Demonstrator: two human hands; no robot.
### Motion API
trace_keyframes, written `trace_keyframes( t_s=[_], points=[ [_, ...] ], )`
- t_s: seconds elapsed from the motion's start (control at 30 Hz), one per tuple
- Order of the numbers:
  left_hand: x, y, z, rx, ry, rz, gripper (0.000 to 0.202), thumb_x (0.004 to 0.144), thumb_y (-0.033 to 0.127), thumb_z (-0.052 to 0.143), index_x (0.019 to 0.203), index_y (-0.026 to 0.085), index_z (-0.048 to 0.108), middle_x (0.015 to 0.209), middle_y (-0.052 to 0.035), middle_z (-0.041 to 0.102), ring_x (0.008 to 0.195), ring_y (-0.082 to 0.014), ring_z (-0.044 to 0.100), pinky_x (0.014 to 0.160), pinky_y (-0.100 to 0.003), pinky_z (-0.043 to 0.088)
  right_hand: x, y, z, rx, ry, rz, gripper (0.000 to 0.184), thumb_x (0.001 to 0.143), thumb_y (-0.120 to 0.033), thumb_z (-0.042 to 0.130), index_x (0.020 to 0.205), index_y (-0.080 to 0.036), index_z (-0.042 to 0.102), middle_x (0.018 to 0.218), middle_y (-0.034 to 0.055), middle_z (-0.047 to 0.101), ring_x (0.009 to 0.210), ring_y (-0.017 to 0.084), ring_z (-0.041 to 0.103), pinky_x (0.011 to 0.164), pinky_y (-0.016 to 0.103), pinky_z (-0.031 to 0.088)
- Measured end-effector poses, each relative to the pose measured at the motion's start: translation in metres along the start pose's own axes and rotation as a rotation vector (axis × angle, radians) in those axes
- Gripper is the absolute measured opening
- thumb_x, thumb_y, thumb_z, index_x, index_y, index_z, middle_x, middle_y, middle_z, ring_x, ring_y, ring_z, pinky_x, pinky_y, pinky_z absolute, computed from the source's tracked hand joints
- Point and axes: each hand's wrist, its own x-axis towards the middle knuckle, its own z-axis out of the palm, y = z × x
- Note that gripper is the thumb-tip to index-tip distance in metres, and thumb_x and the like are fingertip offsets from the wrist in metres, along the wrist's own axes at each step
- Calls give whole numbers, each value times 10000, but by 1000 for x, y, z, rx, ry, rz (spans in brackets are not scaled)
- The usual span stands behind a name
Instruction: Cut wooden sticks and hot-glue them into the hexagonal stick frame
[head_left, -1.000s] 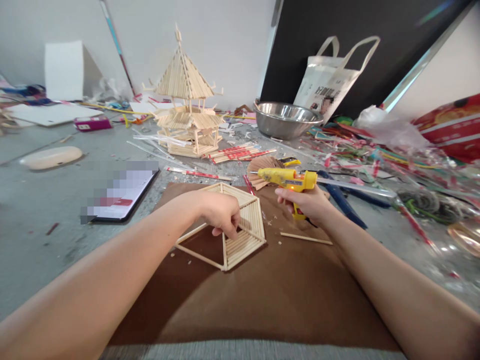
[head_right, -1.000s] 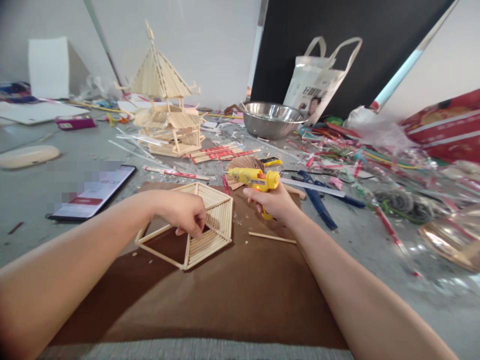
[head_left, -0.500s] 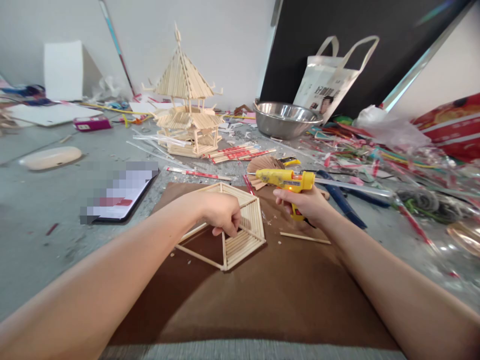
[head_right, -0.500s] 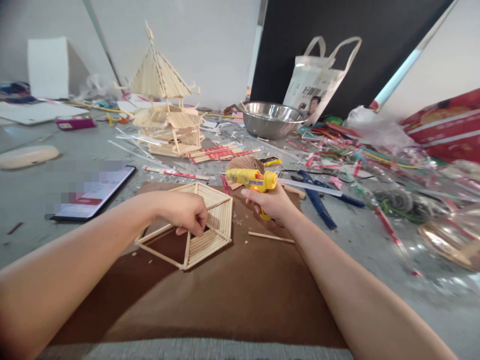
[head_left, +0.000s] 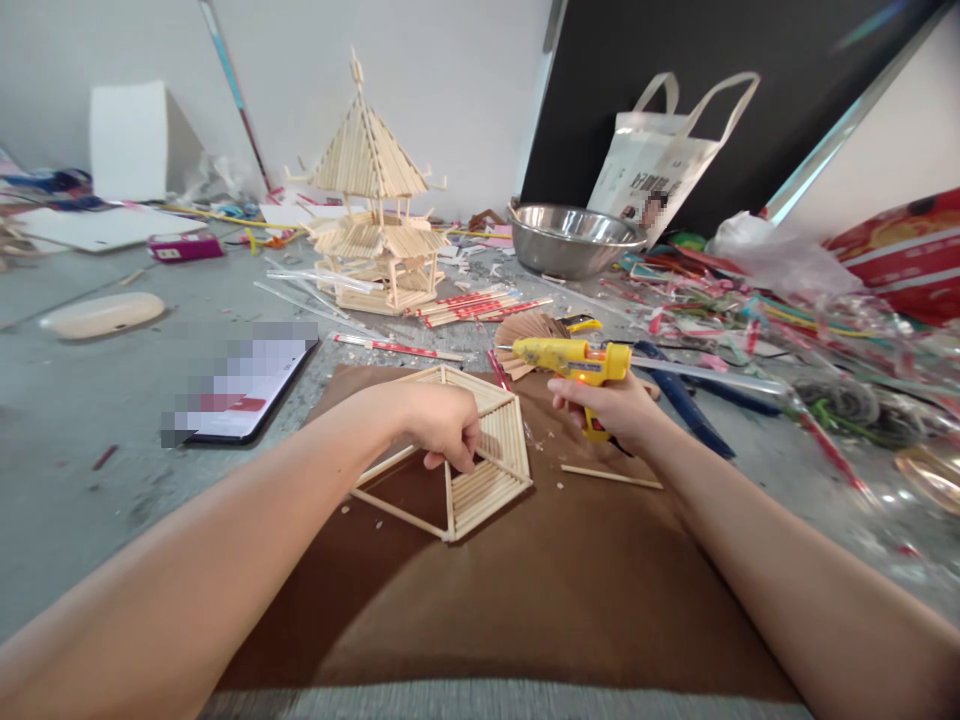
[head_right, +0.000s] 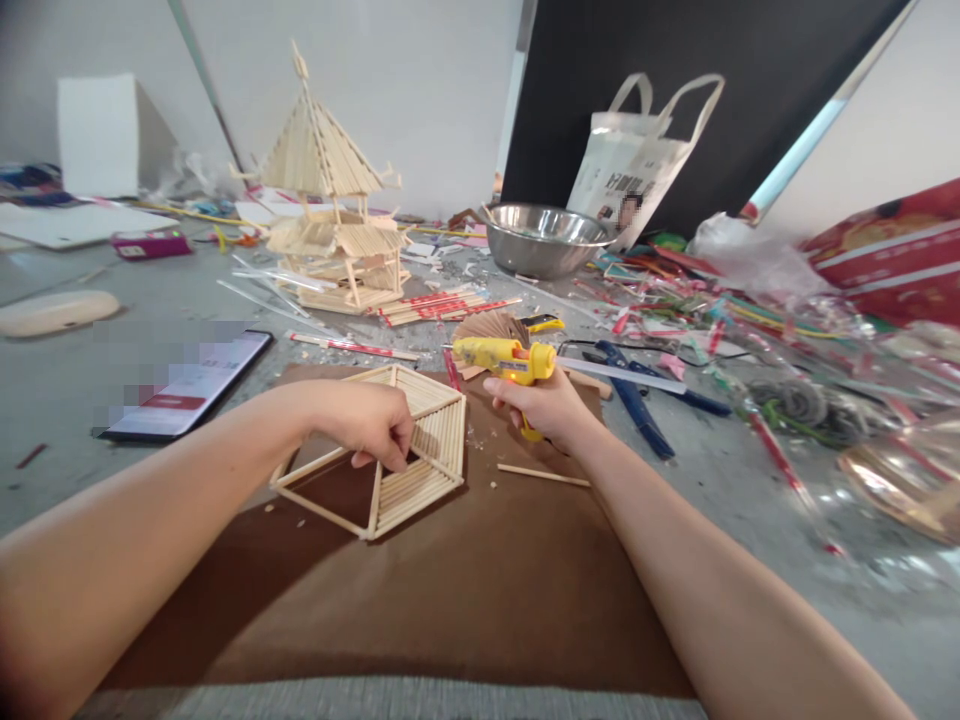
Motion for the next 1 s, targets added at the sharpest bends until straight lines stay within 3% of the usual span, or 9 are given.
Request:
trace_keyframes(
  t_s=[0.47,0.6,0.7,0.83,1.0],
  points=[
    [-1,1,0,39,-10,0,140,623,295,532,597,178,604,402,44,495,440,-89,429,467,-198,307,-1,-2,0,1,12,7,181,604,-328,613,615,-178,513,486,-26,525,326,51,394,313,190,303],
    [0,0,0,55,-9,-54,297,635,437,514,533,165,578,414,17,500,423,-101,414,450,-223,302,0,-2,0,-1,17,5,190,599,-334,616,627,-177,513,494,-27,531,324,48,395,310,187,305],
    [0,-1,-3,110,51,-81,398,597,552,512,589,163,595,471,6,526,442,-103,410,451,-227,297,0,-1,-1,-3,18,-1,211,594,-347,619,622,-172,505,499,-24,533,327,52,403,307,189,305],
    [-3,-3,-8,215,125,-92,439,564,586,519,667,169,609,567,-9,561,491,-112,426,472,-229,299,1,1,-1,3,10,-3,218,601,-354,615,628,-167,506,505,-24,535,330,49,405,311,186,310],
    [-5,-1,-8,332,159,-231,593,462,684,511,728,167,623,646,-65,588,558,-172,480,494,-256,320,1,1,0,-3,11,-4,207,600,-343,613,622,-166,509,494,-26,527,329,51,402,315,189,312]
  ],
)
